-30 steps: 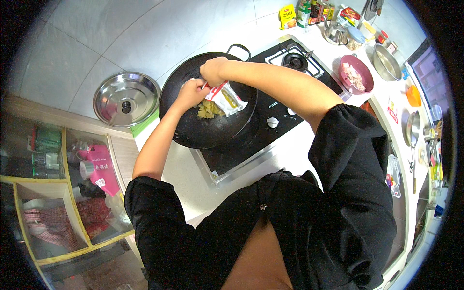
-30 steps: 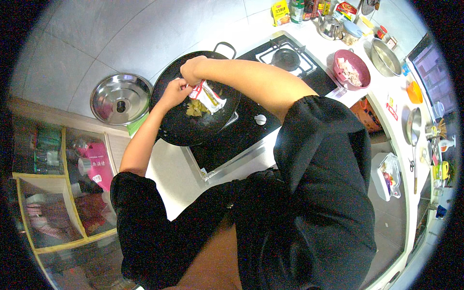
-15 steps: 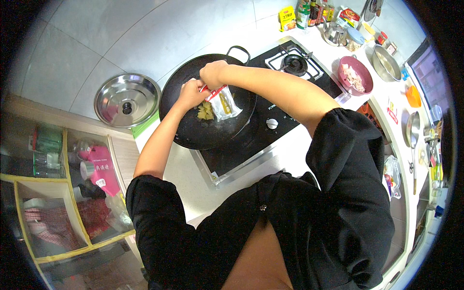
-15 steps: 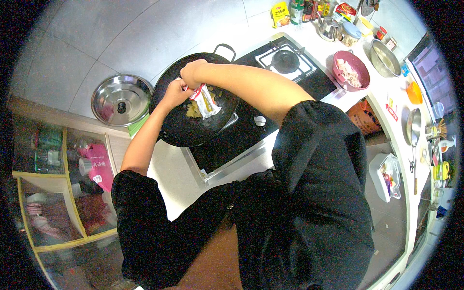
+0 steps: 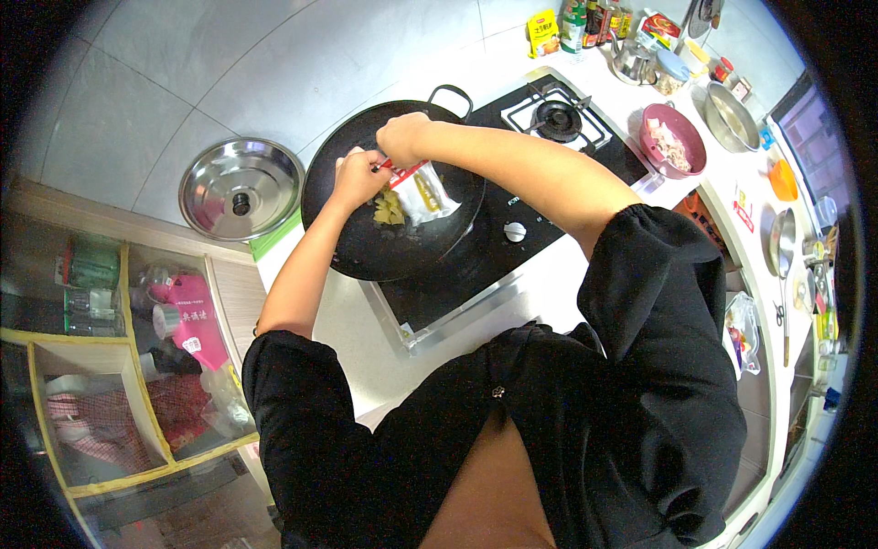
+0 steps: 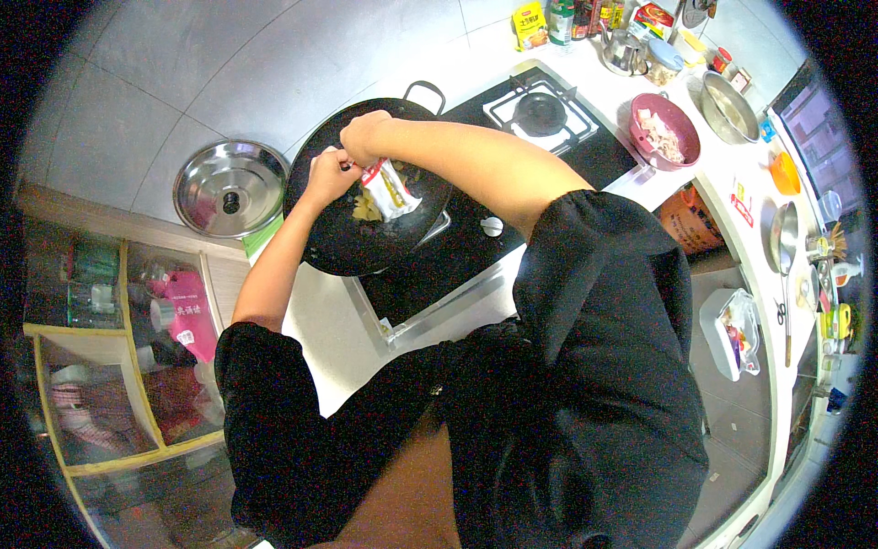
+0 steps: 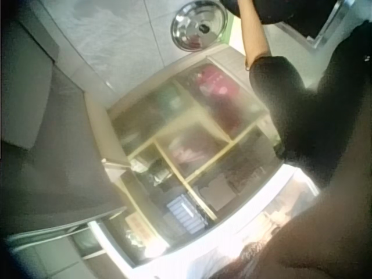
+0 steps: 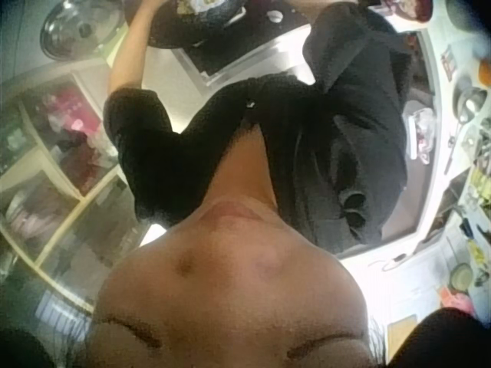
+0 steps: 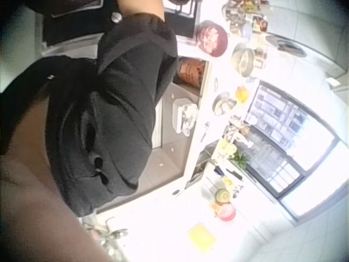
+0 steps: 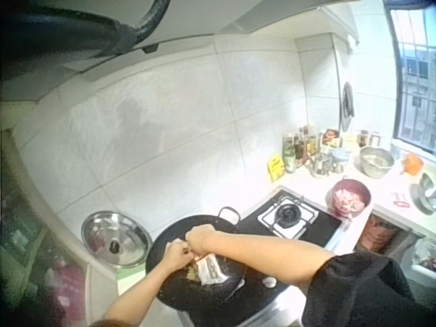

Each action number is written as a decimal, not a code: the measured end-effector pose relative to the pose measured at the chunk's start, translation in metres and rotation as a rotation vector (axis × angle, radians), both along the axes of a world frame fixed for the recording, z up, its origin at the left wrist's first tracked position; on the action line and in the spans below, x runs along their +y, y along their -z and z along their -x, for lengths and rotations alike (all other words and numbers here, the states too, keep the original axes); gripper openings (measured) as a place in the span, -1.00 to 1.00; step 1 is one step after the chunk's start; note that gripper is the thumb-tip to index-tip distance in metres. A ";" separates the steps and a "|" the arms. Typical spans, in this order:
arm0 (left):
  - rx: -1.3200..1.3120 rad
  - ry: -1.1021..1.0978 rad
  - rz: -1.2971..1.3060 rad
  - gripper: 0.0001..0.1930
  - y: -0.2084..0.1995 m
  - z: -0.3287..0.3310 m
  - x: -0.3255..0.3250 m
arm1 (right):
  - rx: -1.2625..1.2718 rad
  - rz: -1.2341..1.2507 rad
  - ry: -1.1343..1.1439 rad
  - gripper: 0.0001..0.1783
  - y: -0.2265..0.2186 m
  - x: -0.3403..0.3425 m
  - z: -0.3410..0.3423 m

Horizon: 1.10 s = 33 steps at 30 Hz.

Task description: The person washes a metal bowl with a sponge and rinses it under the tap, then dries it with a cloth. They transfer boiling noodles from a wok into the bowl. Next, they open a package of pickled vegetables and add the contents to the wok, stirring them with a spatula. Finally, they rinse the bowl again and place it on the counter.

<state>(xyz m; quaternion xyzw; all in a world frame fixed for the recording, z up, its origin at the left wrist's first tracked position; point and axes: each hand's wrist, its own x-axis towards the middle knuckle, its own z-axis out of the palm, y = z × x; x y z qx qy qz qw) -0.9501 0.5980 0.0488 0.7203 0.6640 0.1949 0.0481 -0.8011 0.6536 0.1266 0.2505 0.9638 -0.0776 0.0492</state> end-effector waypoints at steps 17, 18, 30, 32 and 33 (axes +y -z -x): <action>-0.326 -0.087 -0.092 -0.77 0.005 0.042 -0.006 | 0.062 -0.035 0.220 -0.74 0.020 0.002 -0.029; -0.385 -0.077 -0.129 -0.79 -0.001 0.036 -0.008 | 0.102 -0.005 0.241 -0.73 0.033 0.010 -0.036; -0.658 0.242 -0.343 -0.86 -0.099 -0.126 -0.102 | 1.373 0.987 0.667 -0.85 0.051 -0.069 -0.272; -0.780 0.396 -0.152 -0.89 -0.099 -0.179 -0.121 | 1.434 0.972 0.780 -0.88 0.066 -0.096 -0.331; -0.806 0.464 -0.043 -0.91 -0.092 -0.201 -0.122 | 1.433 0.895 0.883 -0.87 0.072 -0.113 -0.360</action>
